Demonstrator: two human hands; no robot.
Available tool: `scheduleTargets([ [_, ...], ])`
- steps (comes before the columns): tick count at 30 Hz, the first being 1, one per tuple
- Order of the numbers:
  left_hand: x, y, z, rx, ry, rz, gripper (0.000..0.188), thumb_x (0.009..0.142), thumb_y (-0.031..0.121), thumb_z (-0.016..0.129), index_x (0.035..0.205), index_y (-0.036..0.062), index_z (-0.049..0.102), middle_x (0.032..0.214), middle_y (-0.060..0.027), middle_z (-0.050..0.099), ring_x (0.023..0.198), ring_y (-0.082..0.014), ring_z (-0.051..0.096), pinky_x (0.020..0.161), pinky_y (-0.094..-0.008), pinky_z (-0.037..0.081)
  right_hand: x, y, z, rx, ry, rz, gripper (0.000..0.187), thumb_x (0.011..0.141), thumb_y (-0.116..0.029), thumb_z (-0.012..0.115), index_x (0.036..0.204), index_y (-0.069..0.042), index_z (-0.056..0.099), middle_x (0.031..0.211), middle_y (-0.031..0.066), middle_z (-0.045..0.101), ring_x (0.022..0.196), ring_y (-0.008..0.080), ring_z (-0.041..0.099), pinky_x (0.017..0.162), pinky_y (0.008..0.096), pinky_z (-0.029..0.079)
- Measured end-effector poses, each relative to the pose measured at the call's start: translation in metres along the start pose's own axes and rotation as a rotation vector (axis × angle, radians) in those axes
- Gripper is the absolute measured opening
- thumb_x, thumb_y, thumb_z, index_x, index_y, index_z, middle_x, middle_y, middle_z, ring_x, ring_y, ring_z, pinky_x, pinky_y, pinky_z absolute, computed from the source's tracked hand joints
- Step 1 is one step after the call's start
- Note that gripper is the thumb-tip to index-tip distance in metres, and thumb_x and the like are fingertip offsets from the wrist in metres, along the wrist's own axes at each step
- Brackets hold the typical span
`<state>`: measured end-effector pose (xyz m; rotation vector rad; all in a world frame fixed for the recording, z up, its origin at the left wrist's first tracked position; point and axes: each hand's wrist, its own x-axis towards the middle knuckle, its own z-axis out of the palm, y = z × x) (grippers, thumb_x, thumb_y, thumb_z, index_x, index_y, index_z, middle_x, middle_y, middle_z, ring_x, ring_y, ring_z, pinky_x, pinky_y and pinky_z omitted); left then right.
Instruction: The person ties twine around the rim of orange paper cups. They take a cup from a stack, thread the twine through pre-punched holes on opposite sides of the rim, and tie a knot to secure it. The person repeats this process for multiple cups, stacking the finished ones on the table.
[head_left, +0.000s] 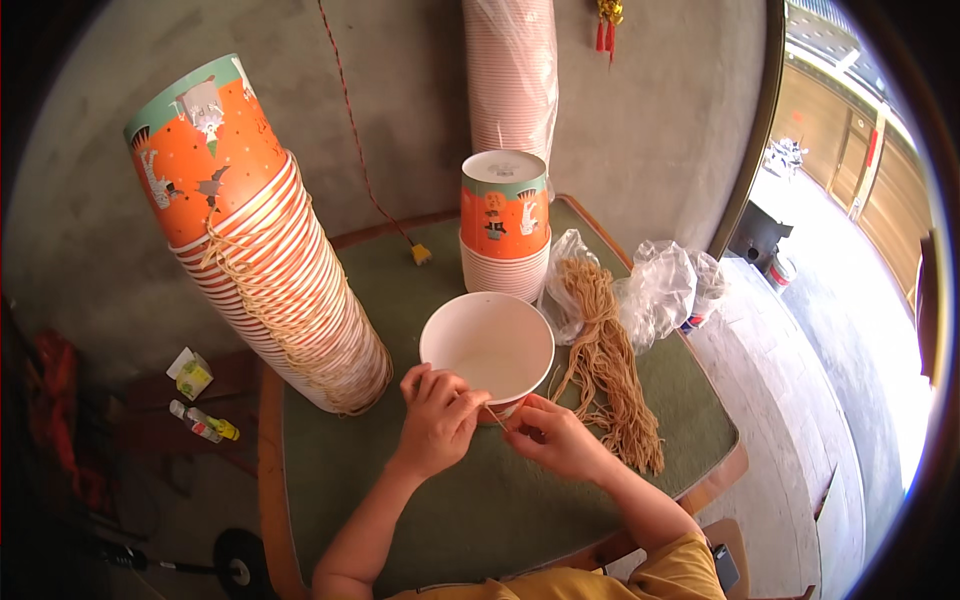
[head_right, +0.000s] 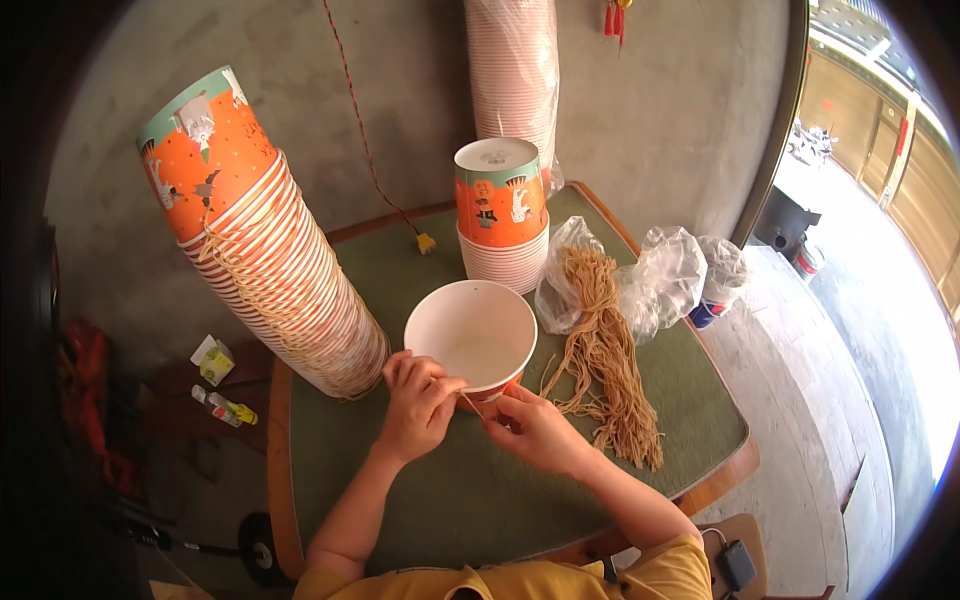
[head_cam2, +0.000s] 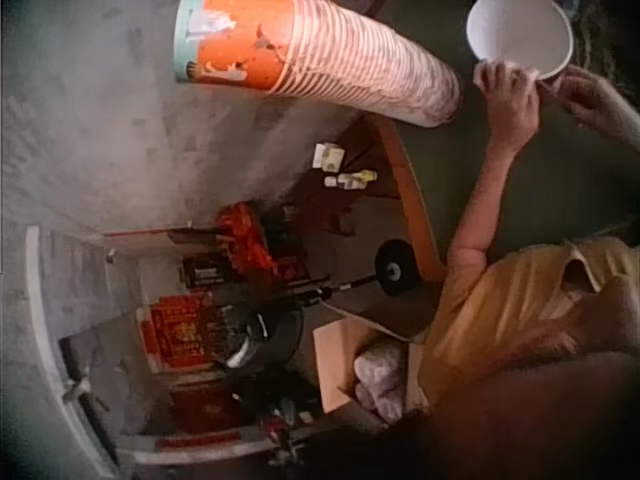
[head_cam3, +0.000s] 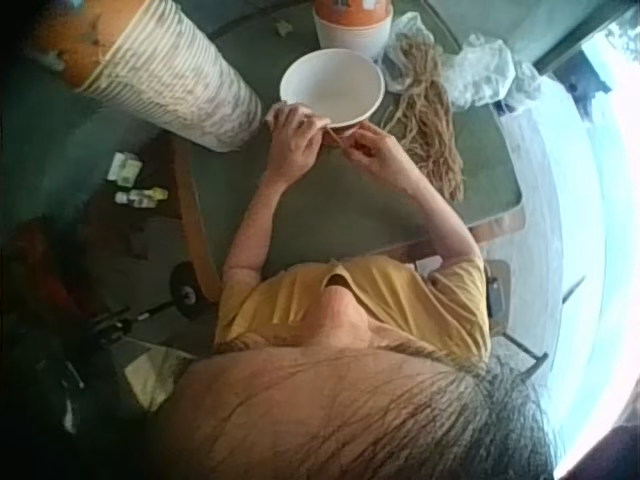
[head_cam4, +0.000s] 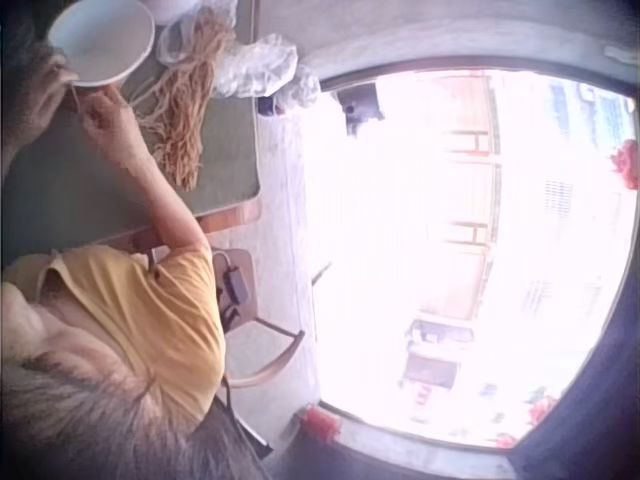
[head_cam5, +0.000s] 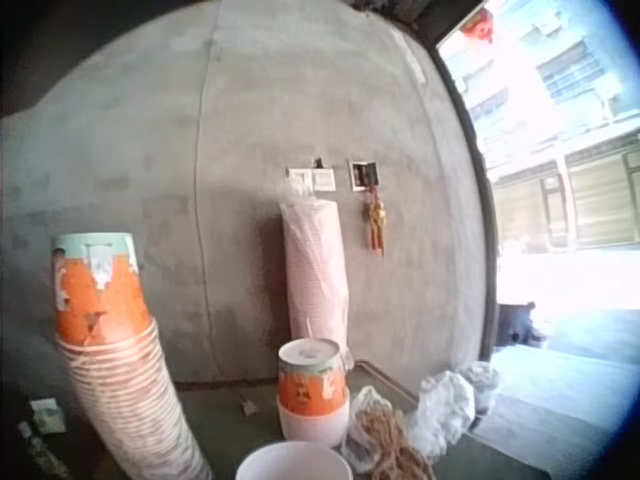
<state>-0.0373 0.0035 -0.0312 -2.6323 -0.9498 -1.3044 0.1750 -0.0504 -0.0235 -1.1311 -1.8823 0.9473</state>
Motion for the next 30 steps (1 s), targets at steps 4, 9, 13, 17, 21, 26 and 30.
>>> scheduleTargets([
  [4, 0.004, -0.019, -0.008, -0.044, 0.114, -0.087, 0.022, 0.079, -0.005, 0.058, 0.089, 0.0133, 0.063, 0.111, -0.0074, 0.053, 0.117, -0.0285, 0.052, 0.107, -0.0472, 0.031, 0.000, -0.006, -0.031, 0.339, -0.216, 0.081, 0.015, 0.096, -0.016, 0.062, 0.099, -0.002, 0.062, 0.094, 0.0009, 0.054, 0.087, 0.0115, 0.055, 0.077, 0.0270, 0.046],
  [9, 0.004, -0.064, -0.003, -0.549, 0.259, -0.357, 0.023, 0.088, -0.014, 0.042, 0.081, 0.0043, 0.054, 0.123, -0.0124, 0.050, 0.115, -0.0258, 0.052, 0.103, -0.0371, 0.040, 0.009, -0.030, -0.070, 0.553, -0.369, 0.235, 0.016, 0.101, -0.023, 0.055, 0.101, -0.007, 0.061, 0.076, -0.0005, 0.062, 0.065, 0.0030, 0.052, 0.054, 0.0198, 0.037],
  [13, 0.008, -0.094, 0.011, -0.921, 0.273, -0.429, 0.023, 0.094, -0.009, 0.038, 0.083, 0.0059, 0.052, 0.129, -0.0119, 0.053, 0.110, -0.0212, 0.054, 0.098, -0.0319, 0.044, 0.013, -0.036, -0.079, 0.786, -0.196, 0.117, 0.019, 0.101, -0.023, 0.053, 0.098, -0.007, 0.060, 0.064, 0.0002, 0.059, 0.045, 0.0007, 0.038, 0.042, 0.0162, 0.024],
  [17, 0.018, -0.112, 0.019, -1.181, 0.172, -0.377, 0.019, 0.101, 0.003, 0.043, 0.086, 0.0050, 0.055, 0.130, -0.0136, 0.058, 0.118, -0.0218, 0.058, 0.102, -0.0335, 0.046, 0.022, -0.029, -0.070, 0.887, -0.113, 0.135, 0.020, 0.104, -0.024, 0.050, 0.101, -0.006, 0.058, 0.060, -0.0009, 0.054, 0.042, 0.0004, 0.034, 0.040, 0.0159, 0.023],
  [21, 0.017, -0.117, 0.009, -1.283, 0.162, -0.645, 0.016, 0.100, 0.004, 0.048, 0.105, 0.0016, 0.064, 0.131, -0.0143, 0.059, 0.121, -0.0218, 0.057, 0.103, -0.0343, 0.047, 0.025, -0.021, -0.057, 0.963, -0.053, 0.189, 0.020, 0.105, -0.026, 0.050, 0.102, -0.007, 0.057, 0.059, -0.0037, 0.050, 0.045, 0.0004, 0.035, 0.041, 0.0157, 0.025],
  [26, 0.035, -0.080, -0.049, -0.578, 0.085, -0.443, 0.021, 0.103, 0.007, 0.044, 0.107, -0.0011, 0.062, 0.118, -0.0103, 0.065, 0.110, -0.0174, 0.061, 0.095, -0.0322, 0.049, 0.030, -0.013, -0.050, 0.978, -0.023, 0.190, 0.021, 0.105, -0.025, 0.047, 0.102, -0.007, 0.057, 0.061, -0.0039, 0.050, 0.045, 0.0015, 0.036, 0.041, 0.0164, 0.025],
  [30, 0.048, 0.014, -0.064, -0.482, -0.068, -0.433, 0.016, 0.100, 0.009, 0.053, 0.113, 0.0019, 0.057, 0.110, -0.0088, 0.062, 0.098, -0.0167, 0.063, 0.085, -0.0318, 0.052, 0.030, -0.016, -0.037, 1.049, -0.031, 0.170, 0.021, 0.105, -0.025, 0.048, 0.103, -0.007, 0.057, 0.060, -0.0041, 0.049, 0.046, 0.0017, 0.036, 0.042, 0.0168, 0.026],
])
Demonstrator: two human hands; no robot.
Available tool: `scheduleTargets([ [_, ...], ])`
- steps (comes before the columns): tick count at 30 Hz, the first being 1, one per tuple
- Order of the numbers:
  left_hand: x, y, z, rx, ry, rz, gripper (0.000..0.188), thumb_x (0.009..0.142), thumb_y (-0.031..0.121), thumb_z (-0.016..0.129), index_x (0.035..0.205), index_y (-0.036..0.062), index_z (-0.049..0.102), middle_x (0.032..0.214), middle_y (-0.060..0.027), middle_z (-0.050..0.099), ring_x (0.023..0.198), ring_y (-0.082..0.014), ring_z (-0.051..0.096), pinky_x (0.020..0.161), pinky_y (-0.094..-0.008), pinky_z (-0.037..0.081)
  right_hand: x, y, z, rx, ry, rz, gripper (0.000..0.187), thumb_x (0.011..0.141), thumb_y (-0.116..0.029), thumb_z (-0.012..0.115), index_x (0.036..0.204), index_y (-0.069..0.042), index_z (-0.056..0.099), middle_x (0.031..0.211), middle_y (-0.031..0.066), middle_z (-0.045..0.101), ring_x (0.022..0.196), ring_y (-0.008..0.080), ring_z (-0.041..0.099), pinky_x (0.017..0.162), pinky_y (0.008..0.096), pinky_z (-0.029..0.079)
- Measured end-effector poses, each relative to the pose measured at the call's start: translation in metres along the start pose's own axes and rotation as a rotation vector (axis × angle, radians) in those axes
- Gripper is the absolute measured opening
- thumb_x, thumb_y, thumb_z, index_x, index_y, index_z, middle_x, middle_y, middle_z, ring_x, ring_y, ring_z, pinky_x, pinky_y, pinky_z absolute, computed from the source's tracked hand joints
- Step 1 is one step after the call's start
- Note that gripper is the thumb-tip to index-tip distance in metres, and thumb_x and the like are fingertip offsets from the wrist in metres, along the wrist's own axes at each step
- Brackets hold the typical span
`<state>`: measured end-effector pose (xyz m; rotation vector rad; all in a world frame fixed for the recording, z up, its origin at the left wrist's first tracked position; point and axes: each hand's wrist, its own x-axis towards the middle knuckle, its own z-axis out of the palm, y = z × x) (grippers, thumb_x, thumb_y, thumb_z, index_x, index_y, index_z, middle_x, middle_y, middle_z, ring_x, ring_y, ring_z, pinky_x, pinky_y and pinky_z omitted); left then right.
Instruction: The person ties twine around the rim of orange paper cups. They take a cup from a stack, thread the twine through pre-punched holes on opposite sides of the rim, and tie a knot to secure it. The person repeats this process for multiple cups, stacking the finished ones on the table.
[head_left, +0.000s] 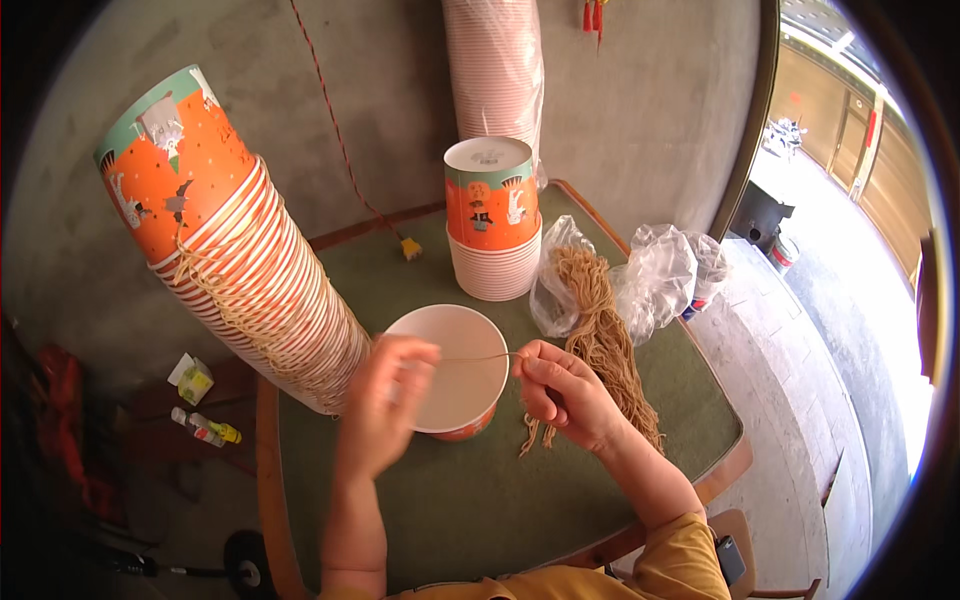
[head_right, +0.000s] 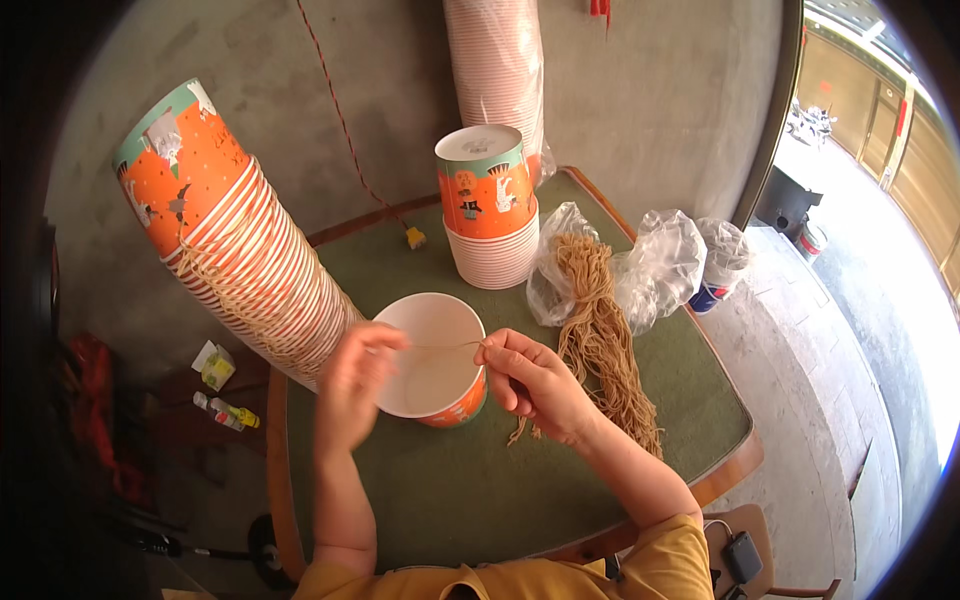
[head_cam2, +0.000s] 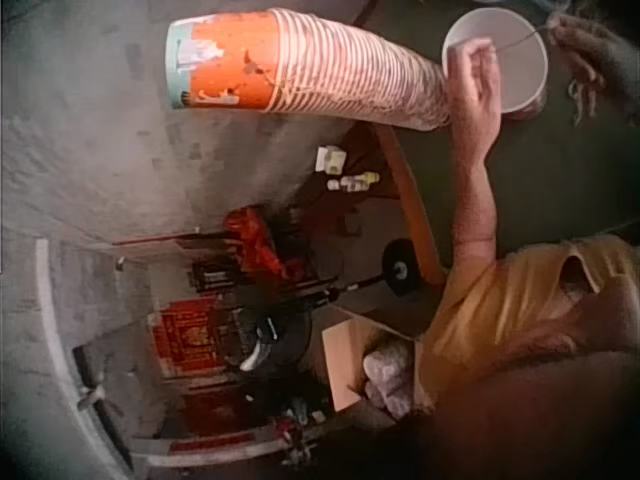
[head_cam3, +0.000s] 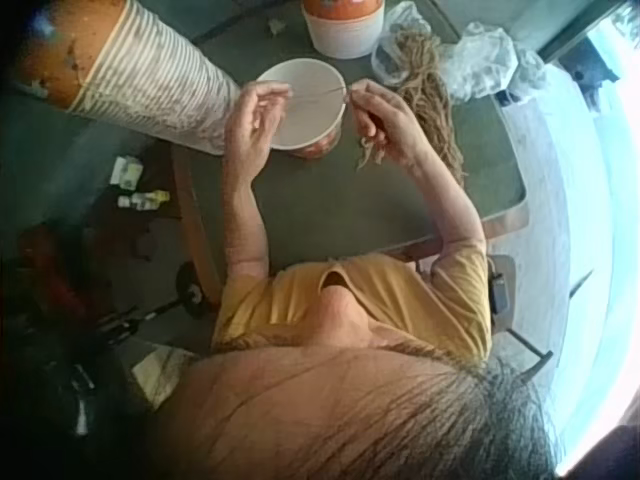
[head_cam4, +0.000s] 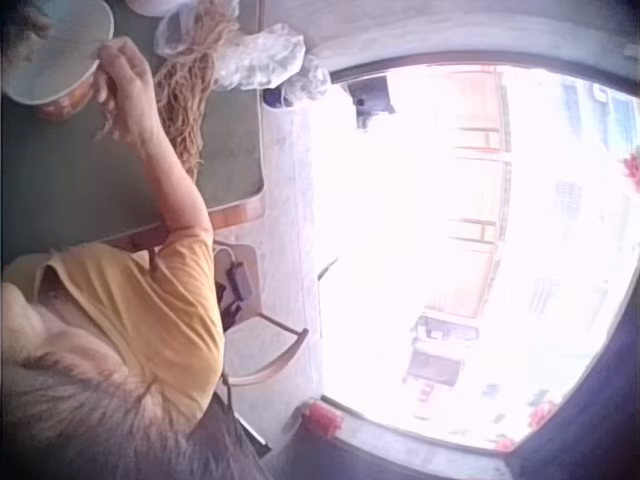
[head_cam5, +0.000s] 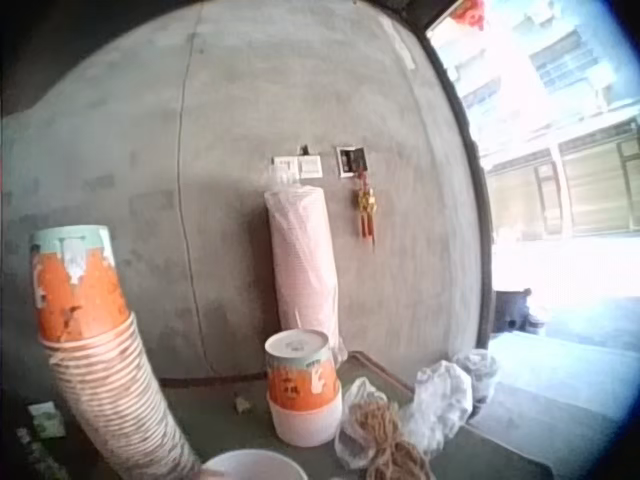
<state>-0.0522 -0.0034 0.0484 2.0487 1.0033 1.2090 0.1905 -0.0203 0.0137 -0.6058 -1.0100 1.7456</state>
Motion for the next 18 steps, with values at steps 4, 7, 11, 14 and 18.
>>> scheduleTargets([
  [4, -0.015, 0.022, 0.059, -0.313, -0.184, -0.135, 0.026, 0.098, 0.006, 0.058, 0.122, 0.0040, 0.050, 0.105, -0.0084, 0.061, 0.080, -0.0119, 0.061, 0.067, -0.0271, 0.052, -0.005, 0.003, 0.009, 0.064, -0.029, -0.018, 0.020, 0.105, -0.025, 0.049, 0.103, -0.007, 0.057, 0.060, -0.0038, 0.049, 0.045, 0.0022, 0.036, 0.042, 0.0170, 0.027],
  [7, -0.017, 0.014, 0.073, -0.509, -0.275, -0.241, 0.023, 0.099, 0.006, 0.057, 0.121, 0.0047, 0.050, 0.096, -0.0056, 0.062, 0.071, -0.0095, 0.060, 0.060, -0.0242, 0.049, -0.007, -0.001, 0.012, 0.048, 0.023, -0.047, 0.020, 0.105, -0.025, 0.049, 0.103, -0.006, 0.057, 0.059, -0.0036, 0.049, 0.046, 0.0026, 0.036, 0.042, 0.0174, 0.027],
  [11, -0.017, 0.015, 0.061, -0.303, -0.279, -0.292, 0.012, 0.100, 0.006, 0.056, 0.111, 0.0054, 0.055, 0.083, -0.0011, 0.063, 0.062, -0.0077, 0.056, 0.054, -0.0223, 0.046, -0.007, -0.005, 0.003, -0.033, 0.130, -0.081, 0.020, 0.105, -0.025, 0.049, 0.103, -0.006, 0.057, 0.059, -0.0029, 0.049, 0.045, 0.0030, 0.037, 0.042, 0.0176, 0.028],
  [14, -0.015, 0.013, 0.051, -0.154, -0.225, -0.215, 0.005, 0.100, 0.006, 0.055, 0.104, 0.0035, 0.057, 0.077, -0.0014, 0.062, 0.059, -0.0073, 0.055, 0.053, -0.0231, 0.046, -0.002, -0.007, -0.007, -0.051, 0.172, -0.115, 0.020, 0.104, -0.024, 0.050, 0.103, -0.006, 0.057, 0.060, -0.0011, 0.053, 0.044, 0.0039, 0.040, 0.042, 0.0177, 0.030],
  [18, -0.012, 0.007, 0.043, -0.086, -0.196, -0.172, 0.004, 0.099, 0.005, 0.055, 0.101, 0.0024, 0.057, 0.074, -0.0032, 0.062, 0.060, -0.0076, 0.056, 0.055, -0.0239, 0.047, 0.006, -0.011, -0.017, -0.180, 0.294, -0.059, 0.019, 0.103, -0.025, 0.051, 0.102, -0.006, 0.057, 0.065, 0.0016, 0.060, 0.049, 0.0063, 0.052, 0.043, 0.0196, 0.036],
])
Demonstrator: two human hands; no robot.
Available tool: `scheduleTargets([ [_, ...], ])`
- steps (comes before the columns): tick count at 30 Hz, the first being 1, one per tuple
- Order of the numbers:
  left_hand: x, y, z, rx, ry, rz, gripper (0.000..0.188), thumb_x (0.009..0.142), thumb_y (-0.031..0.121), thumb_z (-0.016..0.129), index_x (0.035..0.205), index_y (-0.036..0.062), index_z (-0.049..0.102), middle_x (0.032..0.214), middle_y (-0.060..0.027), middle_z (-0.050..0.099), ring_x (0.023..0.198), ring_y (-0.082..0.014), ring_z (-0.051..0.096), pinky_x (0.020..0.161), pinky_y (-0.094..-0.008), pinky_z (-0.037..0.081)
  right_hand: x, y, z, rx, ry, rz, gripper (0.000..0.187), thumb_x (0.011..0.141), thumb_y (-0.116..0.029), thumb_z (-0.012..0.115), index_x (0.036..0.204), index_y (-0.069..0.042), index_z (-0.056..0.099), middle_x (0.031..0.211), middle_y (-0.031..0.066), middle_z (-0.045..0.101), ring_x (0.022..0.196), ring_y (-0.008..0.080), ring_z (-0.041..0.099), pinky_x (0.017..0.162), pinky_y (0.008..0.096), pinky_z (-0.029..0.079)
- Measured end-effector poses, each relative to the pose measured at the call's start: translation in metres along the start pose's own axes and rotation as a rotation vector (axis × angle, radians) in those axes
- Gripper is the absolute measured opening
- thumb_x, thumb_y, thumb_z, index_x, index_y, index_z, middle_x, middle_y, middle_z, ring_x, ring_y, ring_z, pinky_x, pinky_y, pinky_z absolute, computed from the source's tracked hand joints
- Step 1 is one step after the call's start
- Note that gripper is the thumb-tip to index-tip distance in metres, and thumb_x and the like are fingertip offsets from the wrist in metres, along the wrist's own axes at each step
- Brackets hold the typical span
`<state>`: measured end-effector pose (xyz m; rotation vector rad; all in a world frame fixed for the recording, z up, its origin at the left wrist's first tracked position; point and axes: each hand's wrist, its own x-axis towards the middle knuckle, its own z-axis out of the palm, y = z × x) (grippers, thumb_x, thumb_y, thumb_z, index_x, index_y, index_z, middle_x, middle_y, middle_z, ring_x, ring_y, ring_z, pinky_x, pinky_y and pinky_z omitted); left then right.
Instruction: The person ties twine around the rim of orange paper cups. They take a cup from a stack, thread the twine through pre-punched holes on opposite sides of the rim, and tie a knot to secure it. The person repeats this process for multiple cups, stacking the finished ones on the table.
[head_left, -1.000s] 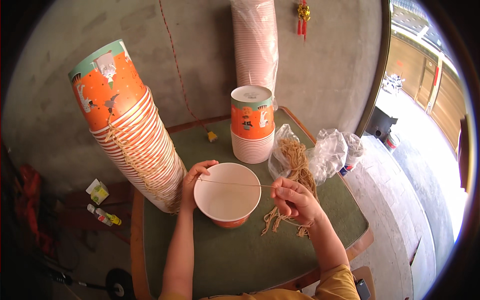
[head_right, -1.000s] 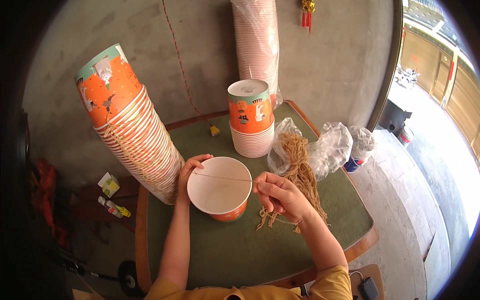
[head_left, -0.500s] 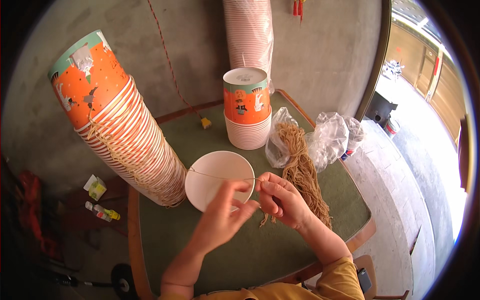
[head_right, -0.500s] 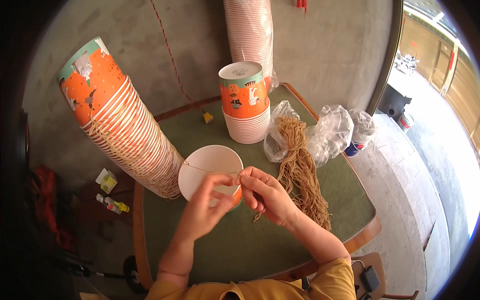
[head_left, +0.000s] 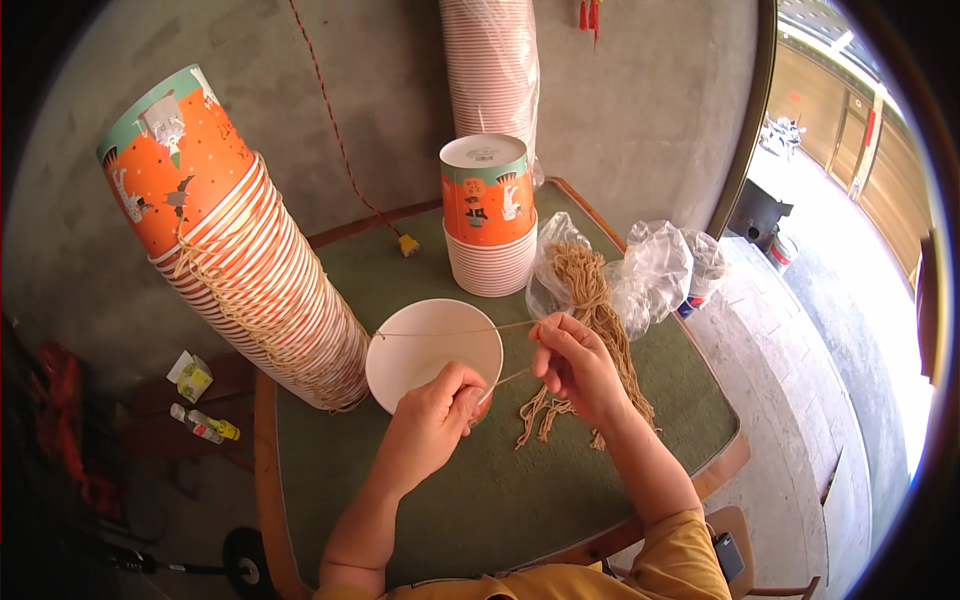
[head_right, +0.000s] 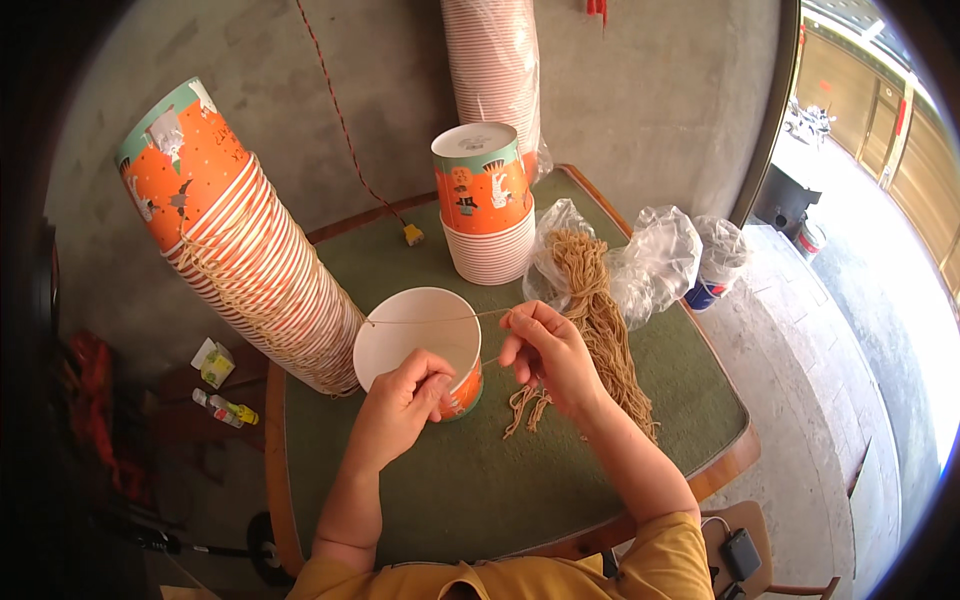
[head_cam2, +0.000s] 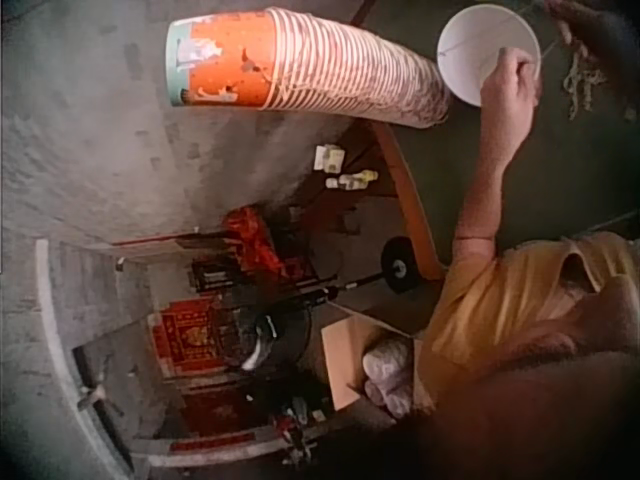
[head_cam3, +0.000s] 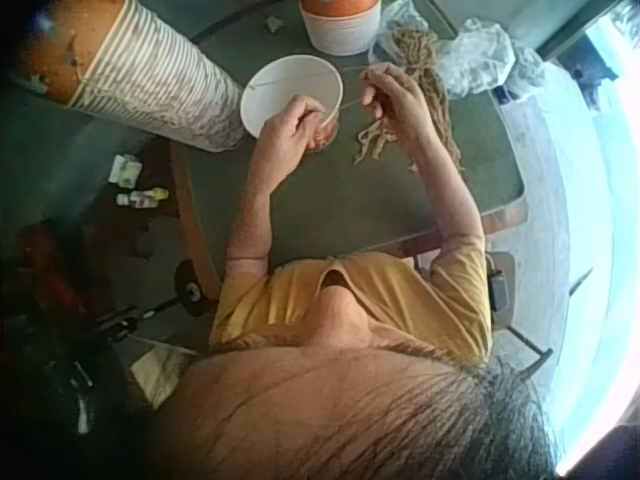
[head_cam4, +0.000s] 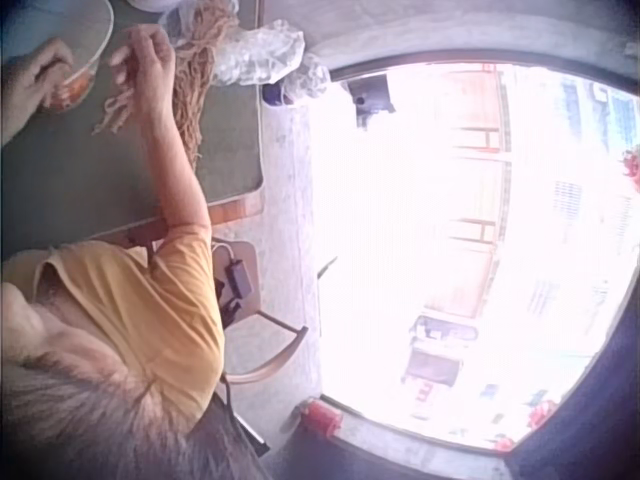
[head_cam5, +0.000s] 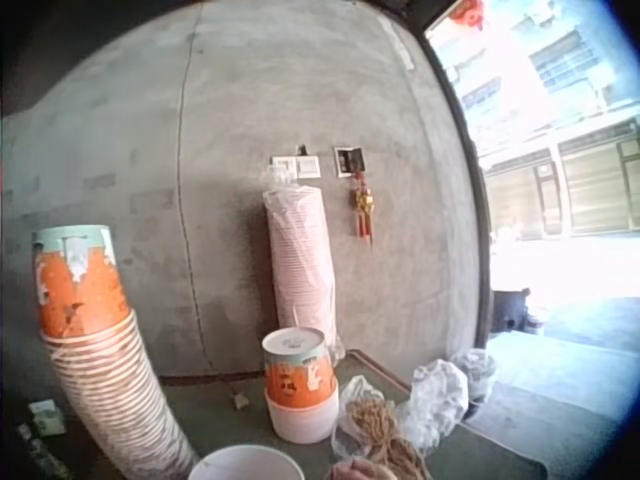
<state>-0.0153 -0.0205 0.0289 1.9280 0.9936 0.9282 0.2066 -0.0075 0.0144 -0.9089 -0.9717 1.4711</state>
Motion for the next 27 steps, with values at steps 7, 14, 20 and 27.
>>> scheduleTargets([
  [7, 0.005, -0.009, 0.001, 0.074, -0.004, 0.058, 0.005, 0.100, 0.005, 0.053, 0.104, 0.0022, 0.054, 0.078, -0.0043, 0.063, 0.063, -0.0087, 0.057, 0.057, -0.0251, 0.048, 0.000, 0.014, 0.001, -1.067, 0.263, -0.652, 0.017, 0.094, -0.011, 0.061, 0.107, -0.003, 0.055, 0.100, 0.0060, 0.069, 0.067, 0.0133, 0.066, 0.056, 0.0289, 0.052],
  [14, 0.003, 0.001, 0.005, -0.013, 0.002, 0.035, 0.016, 0.101, 0.004, 0.051, 0.116, 0.0037, 0.045, 0.084, -0.0087, 0.064, 0.069, -0.0157, 0.061, 0.062, -0.0308, 0.049, -0.020, 0.010, 0.032, -0.448, -0.265, -0.130, 0.030, 0.097, -0.012, 0.061, 0.124, 0.000, 0.055, 0.101, 0.0068, 0.068, 0.081, 0.0100, 0.066, 0.071, 0.0269, 0.054],
  [20, 0.006, -0.001, 0.005, -0.061, -0.002, 0.015, 0.017, 0.103, 0.007, 0.050, 0.117, 0.0024, 0.041, 0.080, -0.0073, 0.061, 0.065, -0.0131, 0.055, 0.061, -0.0286, 0.047, -0.020, 0.012, 0.029, -0.700, -0.161, -0.323, 0.012, 0.093, -0.008, 0.065, 0.102, 0.000, 0.064, 0.094, 0.0076, 0.066, 0.078, 0.0131, 0.066, 0.071, 0.0292, 0.054],
  [27, 0.007, -0.005, 0.003, -0.145, -0.014, -0.049, 0.016, 0.103, 0.009, 0.051, 0.116, 0.0025, 0.044, 0.077, -0.0033, 0.060, 0.062, -0.0072, 0.051, 0.056, -0.0226, 0.044, -0.019, 0.016, 0.027, -0.751, -0.125, -0.435, 0.007, 0.087, -0.003, 0.064, 0.092, 0.000, 0.061, 0.085, 0.0063, 0.060, 0.068, 0.0119, 0.060, 0.062, 0.0285, 0.050],
])
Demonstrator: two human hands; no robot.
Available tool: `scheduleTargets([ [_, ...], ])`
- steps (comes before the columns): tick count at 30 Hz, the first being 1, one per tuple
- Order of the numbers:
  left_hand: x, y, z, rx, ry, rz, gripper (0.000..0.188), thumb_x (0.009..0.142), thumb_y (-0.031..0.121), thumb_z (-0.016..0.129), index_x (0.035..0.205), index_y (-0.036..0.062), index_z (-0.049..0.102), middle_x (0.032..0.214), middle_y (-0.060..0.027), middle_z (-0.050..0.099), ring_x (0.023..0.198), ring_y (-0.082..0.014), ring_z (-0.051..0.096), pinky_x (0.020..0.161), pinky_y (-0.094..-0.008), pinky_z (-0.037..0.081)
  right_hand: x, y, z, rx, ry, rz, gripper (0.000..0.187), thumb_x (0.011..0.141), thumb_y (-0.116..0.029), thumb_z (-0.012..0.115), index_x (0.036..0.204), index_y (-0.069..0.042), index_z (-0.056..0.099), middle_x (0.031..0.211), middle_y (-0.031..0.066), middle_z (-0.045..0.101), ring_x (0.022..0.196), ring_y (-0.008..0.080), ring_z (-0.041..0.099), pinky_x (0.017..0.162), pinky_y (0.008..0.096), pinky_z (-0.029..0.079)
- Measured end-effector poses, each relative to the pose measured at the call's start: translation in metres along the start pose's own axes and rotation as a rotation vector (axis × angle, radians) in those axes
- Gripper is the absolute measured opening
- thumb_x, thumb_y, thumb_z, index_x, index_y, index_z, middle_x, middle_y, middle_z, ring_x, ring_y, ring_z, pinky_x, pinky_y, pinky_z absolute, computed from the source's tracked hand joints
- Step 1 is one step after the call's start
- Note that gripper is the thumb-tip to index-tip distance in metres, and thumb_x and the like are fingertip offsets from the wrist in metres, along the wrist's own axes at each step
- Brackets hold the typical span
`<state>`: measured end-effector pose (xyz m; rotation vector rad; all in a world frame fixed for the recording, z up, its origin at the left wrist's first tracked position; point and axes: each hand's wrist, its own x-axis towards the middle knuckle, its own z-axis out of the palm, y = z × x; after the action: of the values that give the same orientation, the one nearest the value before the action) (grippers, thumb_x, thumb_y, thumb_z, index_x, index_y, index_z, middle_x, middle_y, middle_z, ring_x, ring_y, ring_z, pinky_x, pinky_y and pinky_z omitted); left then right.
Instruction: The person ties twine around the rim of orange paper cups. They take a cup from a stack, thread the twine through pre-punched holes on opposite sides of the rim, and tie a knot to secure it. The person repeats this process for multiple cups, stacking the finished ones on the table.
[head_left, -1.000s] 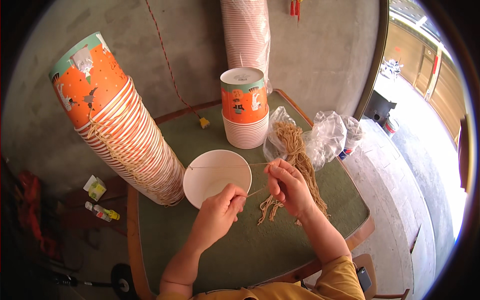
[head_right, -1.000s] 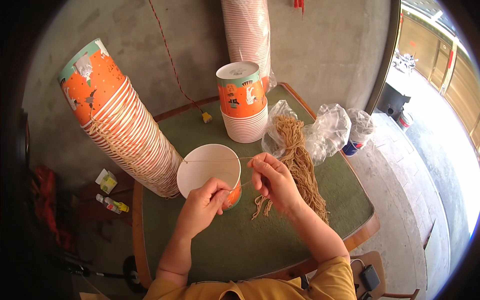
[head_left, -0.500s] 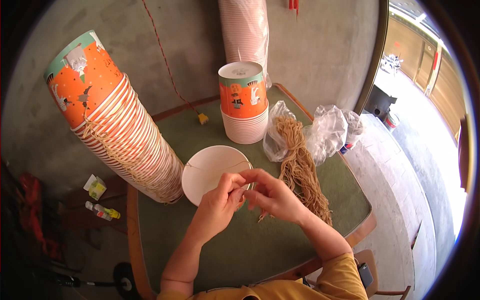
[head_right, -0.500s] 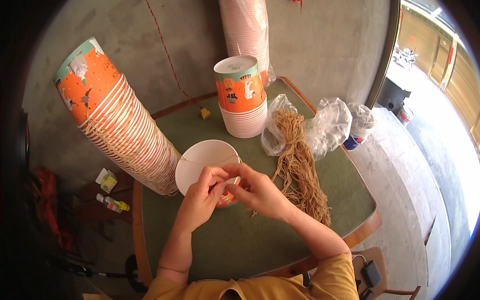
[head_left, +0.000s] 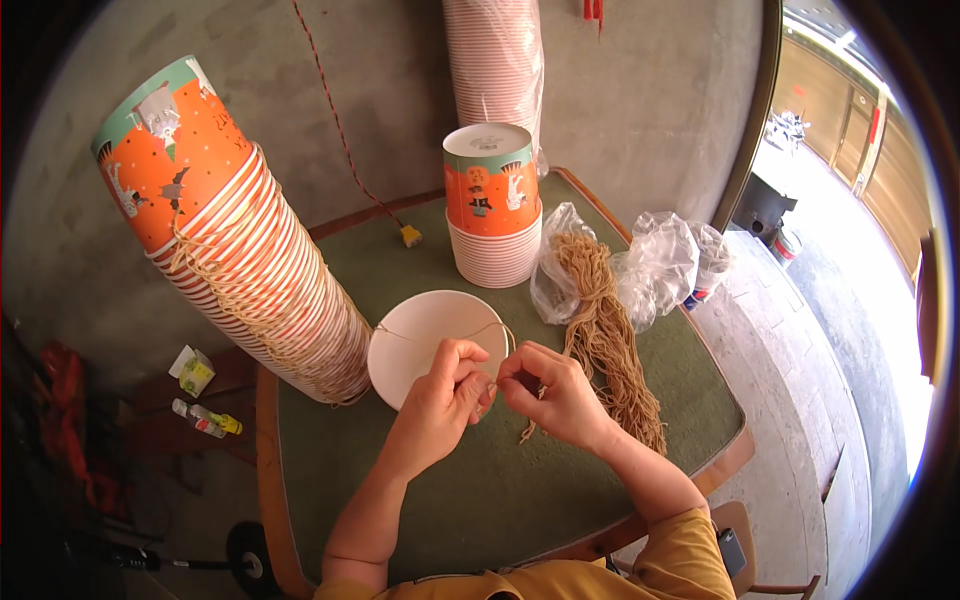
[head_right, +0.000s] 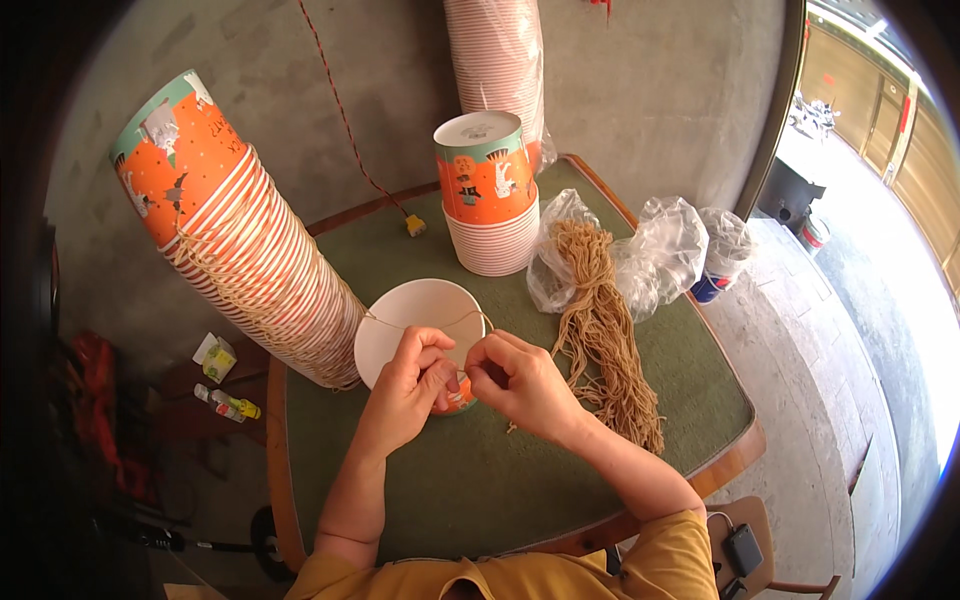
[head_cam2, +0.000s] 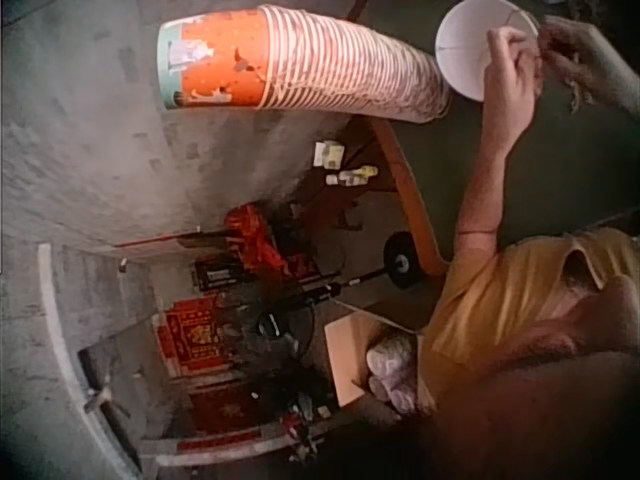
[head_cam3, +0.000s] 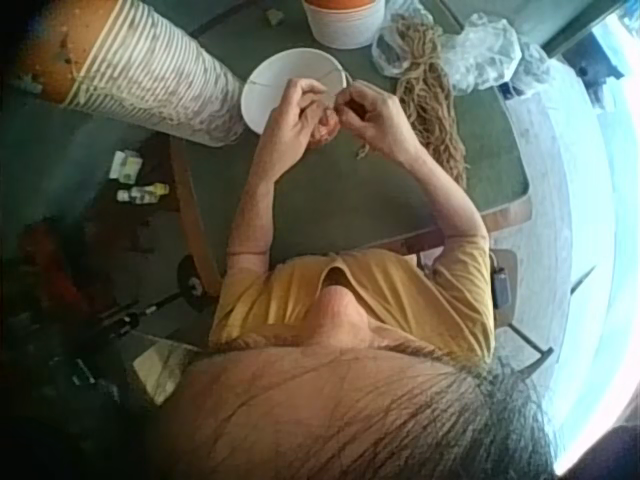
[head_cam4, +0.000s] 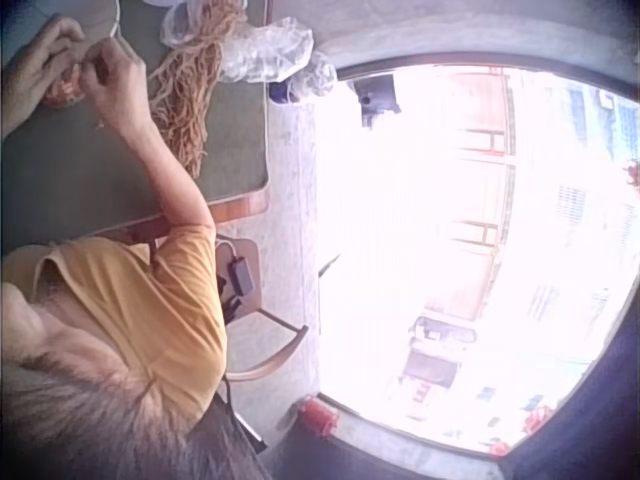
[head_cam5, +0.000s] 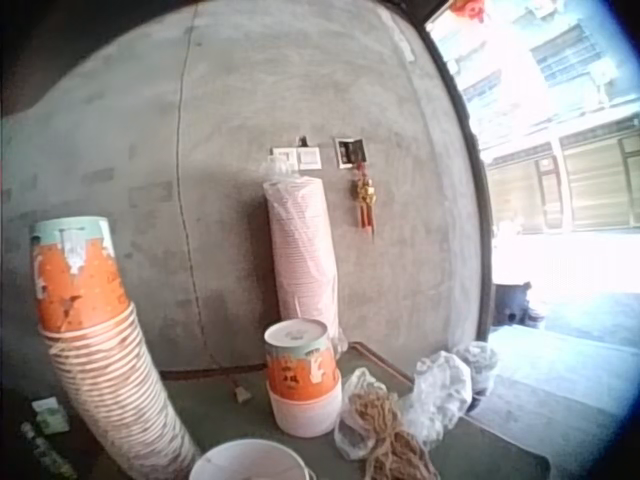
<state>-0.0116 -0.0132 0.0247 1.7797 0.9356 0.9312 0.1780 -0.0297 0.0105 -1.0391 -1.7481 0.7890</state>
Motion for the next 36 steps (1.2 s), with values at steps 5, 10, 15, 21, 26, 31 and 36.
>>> scheduleTargets([
  [5, 0.002, -0.003, -0.008, 0.018, 0.030, 0.008, 0.015, 0.101, 0.011, 0.054, 0.112, 0.0028, 0.047, 0.081, -0.0045, 0.060, 0.068, -0.0117, 0.055, 0.063, -0.0273, 0.047, 0.000, -0.001, -0.005, 0.022, 0.035, 0.069, 0.007, 0.087, -0.003, 0.064, 0.092, 0.000, 0.061, 0.082, 0.0053, 0.058, 0.066, 0.0088, 0.056, 0.060, 0.0259, 0.048],
  [10, 0.002, -0.011, -0.007, 0.395, 0.068, 0.297, 0.024, 0.093, 0.017, 0.069, 0.106, 0.0034, 0.053, 0.083, -0.0040, 0.061, 0.068, -0.0125, 0.058, 0.066, -0.0261, 0.049, 0.001, 0.001, -0.004, -0.018, 0.056, 0.048, 0.008, 0.087, -0.004, 0.065, 0.092, 0.001, 0.061, 0.082, 0.0053, 0.058, 0.066, 0.0097, 0.057, 0.060, 0.0261, 0.048],
  [15, -0.003, -0.009, -0.001, 0.478, 0.033, 0.201, 0.026, 0.087, 0.008, 0.071, 0.110, 0.0036, 0.059, 0.083, -0.0075, 0.062, 0.070, -0.0174, 0.062, 0.067, -0.0313, 0.052, 0.002, 0.003, -0.001, -0.066, 0.092, -0.008, 0.010, 0.087, -0.006, 0.068, 0.093, 0.001, 0.063, 0.081, 0.0054, 0.057, 0.064, 0.0117, 0.057, 0.059, 0.0271, 0.048],
  [21, -0.002, -0.007, -0.021, 0.421, 0.118, 0.151, 0.028, 0.086, 0.003, 0.064, 0.114, 0.0050, 0.063, 0.085, -0.0080, 0.061, 0.072, -0.0202, 0.063, 0.067, -0.0325, 0.052, 0.002, 0.012, 0.009, -0.116, 0.161, -0.037, 0.010, 0.087, -0.007, 0.070, 0.093, -0.001, 0.064, 0.079, 0.0045, 0.057, 0.060, 0.0112, 0.054, 0.056, 0.0278, 0.047],
  [26, -0.003, -0.002, -0.038, 0.397, 0.136, 0.083, 0.029, 0.086, 0.001, 0.061, 0.114, 0.0017, 0.064, 0.083, -0.0084, 0.057, 0.070, -0.0191, 0.058, 0.069, -0.0311, 0.050, 0.009, 0.013, 0.029, -0.170, 0.174, -0.100, 0.009, 0.086, -0.008, 0.069, 0.090, -0.004, 0.063, 0.075, 0.0044, 0.058, 0.056, 0.0129, 0.054, 0.054, 0.0291, 0.046],
  [31, -0.002, -0.006, -0.045, 0.323, 0.136, 0.061, 0.029, 0.087, 0.002, 0.060, 0.115, 0.0005, 0.064, 0.083, -0.0082, 0.056, 0.071, -0.0180, 0.057, 0.070, -0.0312, 0.050, 0.024, 0.011, 0.040, -0.206, 0.199, -0.164, 0.008, 0.086, -0.008, 0.068, 0.091, -0.005, 0.062, 0.074, 0.0045, 0.061, 0.055, 0.0150, 0.057, 0.053, 0.0306, 0.048],
  [36, -0.002, -0.009, -0.044, 0.274, 0.130, 0.036, 0.028, 0.088, 0.003, 0.060, 0.115, 0.0005, 0.064, 0.084, -0.0082, 0.057, 0.073, -0.0175, 0.059, 0.071, -0.0314, 0.050, 0.030, 0.013, 0.049, -0.220, 0.208, -0.158, 0.009, 0.086, -0.010, 0.068, 0.092, -0.006, 0.061, 0.073, 0.0065, 0.066, 0.056, 0.0190, 0.064, 0.054, 0.0321, 0.051],
])
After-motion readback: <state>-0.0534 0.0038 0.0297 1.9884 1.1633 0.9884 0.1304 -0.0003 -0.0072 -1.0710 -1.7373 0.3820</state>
